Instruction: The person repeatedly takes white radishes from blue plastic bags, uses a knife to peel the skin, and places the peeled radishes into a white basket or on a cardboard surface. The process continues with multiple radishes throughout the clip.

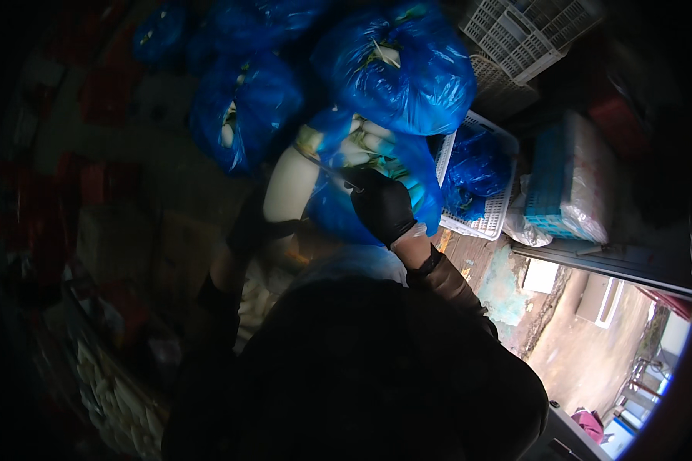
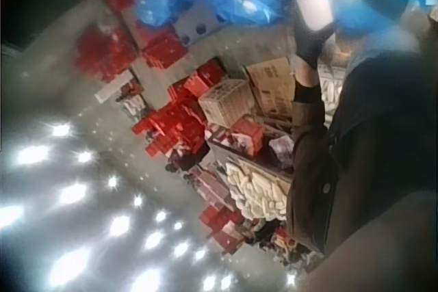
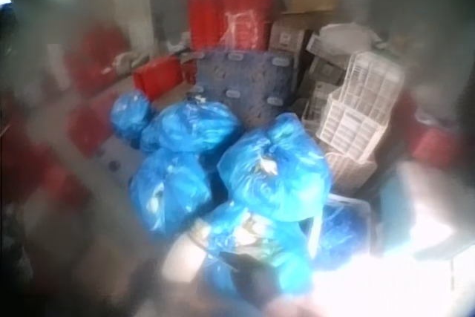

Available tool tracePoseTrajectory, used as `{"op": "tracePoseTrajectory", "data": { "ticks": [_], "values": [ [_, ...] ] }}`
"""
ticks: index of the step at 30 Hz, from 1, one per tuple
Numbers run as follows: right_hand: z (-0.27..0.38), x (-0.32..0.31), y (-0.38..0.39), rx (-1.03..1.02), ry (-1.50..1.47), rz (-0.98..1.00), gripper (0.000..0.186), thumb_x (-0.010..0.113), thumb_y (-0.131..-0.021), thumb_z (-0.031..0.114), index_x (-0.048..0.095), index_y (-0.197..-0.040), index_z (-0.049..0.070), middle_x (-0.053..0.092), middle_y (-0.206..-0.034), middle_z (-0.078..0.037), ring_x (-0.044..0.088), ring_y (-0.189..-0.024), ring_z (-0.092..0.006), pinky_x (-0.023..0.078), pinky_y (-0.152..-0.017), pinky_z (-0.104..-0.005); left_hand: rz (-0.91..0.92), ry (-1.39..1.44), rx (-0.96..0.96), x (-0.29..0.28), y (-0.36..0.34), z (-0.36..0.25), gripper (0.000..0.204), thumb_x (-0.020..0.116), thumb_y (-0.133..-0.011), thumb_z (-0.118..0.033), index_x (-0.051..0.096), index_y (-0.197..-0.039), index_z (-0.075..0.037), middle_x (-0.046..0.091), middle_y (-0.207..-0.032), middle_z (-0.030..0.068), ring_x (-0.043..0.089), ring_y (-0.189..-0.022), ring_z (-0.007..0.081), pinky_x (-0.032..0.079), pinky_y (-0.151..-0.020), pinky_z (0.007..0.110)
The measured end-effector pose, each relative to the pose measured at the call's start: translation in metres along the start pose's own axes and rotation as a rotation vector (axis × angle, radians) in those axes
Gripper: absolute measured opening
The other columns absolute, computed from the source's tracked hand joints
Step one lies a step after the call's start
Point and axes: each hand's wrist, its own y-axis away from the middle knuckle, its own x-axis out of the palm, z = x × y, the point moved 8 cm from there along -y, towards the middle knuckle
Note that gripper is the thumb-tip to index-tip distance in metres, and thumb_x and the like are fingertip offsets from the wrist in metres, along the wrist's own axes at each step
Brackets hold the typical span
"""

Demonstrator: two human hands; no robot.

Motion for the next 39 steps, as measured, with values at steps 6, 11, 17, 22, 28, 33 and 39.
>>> {"op": "tracePoseTrajectory", "data": {
  "ticks": [6,11,17,22,28,33,39],
  "values": [
    [-0.001,-0.008,-0.001,0.015,0.130,0.012,0.022,0.054,-0.086,0.013,0.071,-0.100,0.015,0.068,-0.094,-0.014,0.066,-0.077,-0.0349,0.053,-0.067,-0.0433,0.011,-0.125,-0.065,0.024,0.013,-0.024,0.086,0.087,-0.067,-0.025,0.042,-0.138,-0.006,0.057,-0.125,0.0169,0.059,-0.113,0.0301,0.051,-0.092,0.044],
    [-0.076,0.027,0.033,0.105,0.209,0.152,0.017,0.056,-0.085,0.015,0.072,-0.090,0.013,0.069,-0.095,-0.014,0.066,-0.077,-0.0354,0.053,-0.069,-0.0440,0.039,-0.160,0.049,0.030,0.014,-0.049,0.090,0.087,-0.068,-0.027,0.039,-0.141,-0.006,0.055,-0.129,0.0181,0.056,-0.117,0.0319,0.050,-0.095,0.045],
    [-0.136,0.061,0.085,0.605,-0.533,0.393,0.022,0.063,-0.085,0.014,0.071,-0.104,0.006,0.071,-0.100,-0.009,0.069,-0.082,-0.0236,0.053,-0.067,-0.0365,-0.081,0.093,0.057,0.009,0.029,-0.030,0.075,0.080,-0.075,-0.028,0.042,-0.137,-0.007,0.057,-0.121,0.0162,0.058,-0.111,0.0307,0.051,-0.092,0.044],
    [-0.009,0.052,0.038,0.362,-0.904,0.461,0.054,0.071,-0.086,0.018,0.054,-0.136,0.007,0.068,-0.118,-0.007,0.067,-0.089,-0.0182,0.054,-0.072,-0.0312,-0.478,0.578,0.006,-0.035,0.021,-0.005,0.047,0.065,-0.091,-0.031,0.049,-0.128,-0.009,0.061,-0.106,0.0111,0.060,-0.100,0.0256,0.051,-0.088,0.042],
    [0.099,0.071,-0.003,-0.118,-0.591,0.465,0.057,0.080,-0.078,0.021,0.057,-0.127,0.004,0.067,-0.110,-0.012,0.066,-0.087,-0.0198,0.054,-0.074,-0.0319,-0.778,0.390,0.343,-0.069,0.081,-0.056,0.047,0.050,-0.100,-0.013,0.036,-0.145,-0.003,0.051,-0.135,0.0135,0.053,-0.123,0.0240,0.046,-0.103,0.038],
    [0.111,0.112,0.005,0.373,-1.159,0.770,0.042,0.073,-0.081,0.013,0.058,-0.117,-0.003,0.067,-0.095,-0.014,0.067,-0.075,-0.0219,0.055,-0.072,-0.0334,-0.773,-0.069,0.224,-0.098,0.143,-0.079,0.048,0.048,-0.100,-0.009,0.035,-0.146,-0.001,0.047,-0.140,0.0145,0.052,-0.125,0.0246,0.047,-0.102,0.039],
    [0.172,0.151,0.035,0.424,-1.524,1.137,0.062,0.069,-0.083,0.023,0.045,-0.133,-0.005,0.064,-0.110,-0.021,0.067,-0.083,-0.0247,0.056,-0.076,-0.0341,-0.873,0.955,0.178,-0.105,0.207,-0.083,0.061,0.055,-0.095,-0.023,0.030,-0.148,-0.006,0.049,-0.139,0.0118,0.053,-0.123,0.0251,0.044,-0.102,0.044]
  ]
}}
